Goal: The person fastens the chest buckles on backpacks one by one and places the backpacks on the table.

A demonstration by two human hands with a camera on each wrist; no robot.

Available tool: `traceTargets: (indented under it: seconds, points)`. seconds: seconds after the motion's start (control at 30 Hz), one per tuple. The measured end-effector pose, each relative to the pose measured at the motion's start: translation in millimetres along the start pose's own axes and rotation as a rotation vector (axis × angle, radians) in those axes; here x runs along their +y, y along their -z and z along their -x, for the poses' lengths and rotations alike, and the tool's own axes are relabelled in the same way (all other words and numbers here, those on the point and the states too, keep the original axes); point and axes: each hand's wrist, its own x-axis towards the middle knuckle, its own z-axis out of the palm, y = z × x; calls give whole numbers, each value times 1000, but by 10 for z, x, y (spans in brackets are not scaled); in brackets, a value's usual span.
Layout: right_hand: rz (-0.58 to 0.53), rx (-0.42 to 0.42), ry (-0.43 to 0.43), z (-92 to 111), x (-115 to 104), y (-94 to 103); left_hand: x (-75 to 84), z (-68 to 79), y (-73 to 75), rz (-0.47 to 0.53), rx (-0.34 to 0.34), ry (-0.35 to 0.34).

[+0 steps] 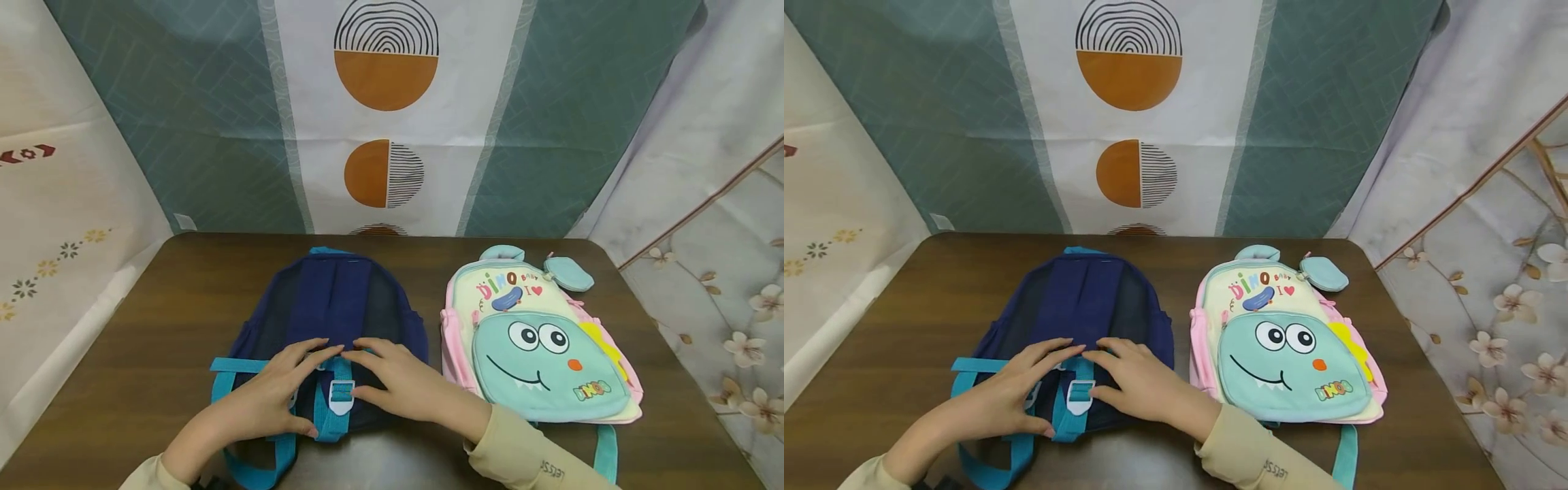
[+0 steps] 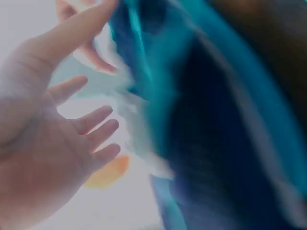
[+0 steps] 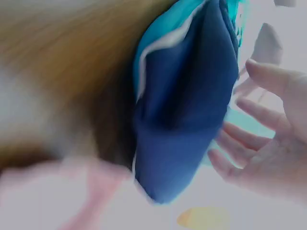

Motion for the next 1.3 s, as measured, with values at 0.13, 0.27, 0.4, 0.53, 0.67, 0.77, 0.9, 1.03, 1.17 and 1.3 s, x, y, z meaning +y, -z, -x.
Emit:
traceTargets:
  seconds: [0.13, 0.27, 0.4, 0.53, 0.67, 0.77, 0.9, 1.03, 1.17, 1.3]
  points:
    - [107, -21, 34, 196, 151, 138, 216, -108, 134, -22, -48, -37]
    - [239, -9, 40, 431, 355, 269, 485, -304, 367, -134, -190, -107]
    - [307, -7, 13, 685, 534, 377, 667, -558, 473, -266, -347, -130]
    - [309, -15, -47, 930, 669, 390, 727, -922, 355, -328, -257, -64]
    - [328, 4, -75, 1113, 755, 352, 713, -1325, 240, -105, -147, 125]
    - [362, 55, -52, 1165, 785, 313, 678, -1575, 190, 134, -175, 250]
    - [426, 105, -27, 1166, 801, 273, 677, -1806, 92, 298, -237, 356]
    - [479, 113, -24, 1179, 796, 254, 709, -1953, -93, 196, -218, 345]
    - [544, 190, 62, 1218, 775, 227, 740, -2057, -267, -6, -184, 305]
    - [609, 342, 206, 1255, 769, 202, 759, -2110, -333, -78, -195, 292]
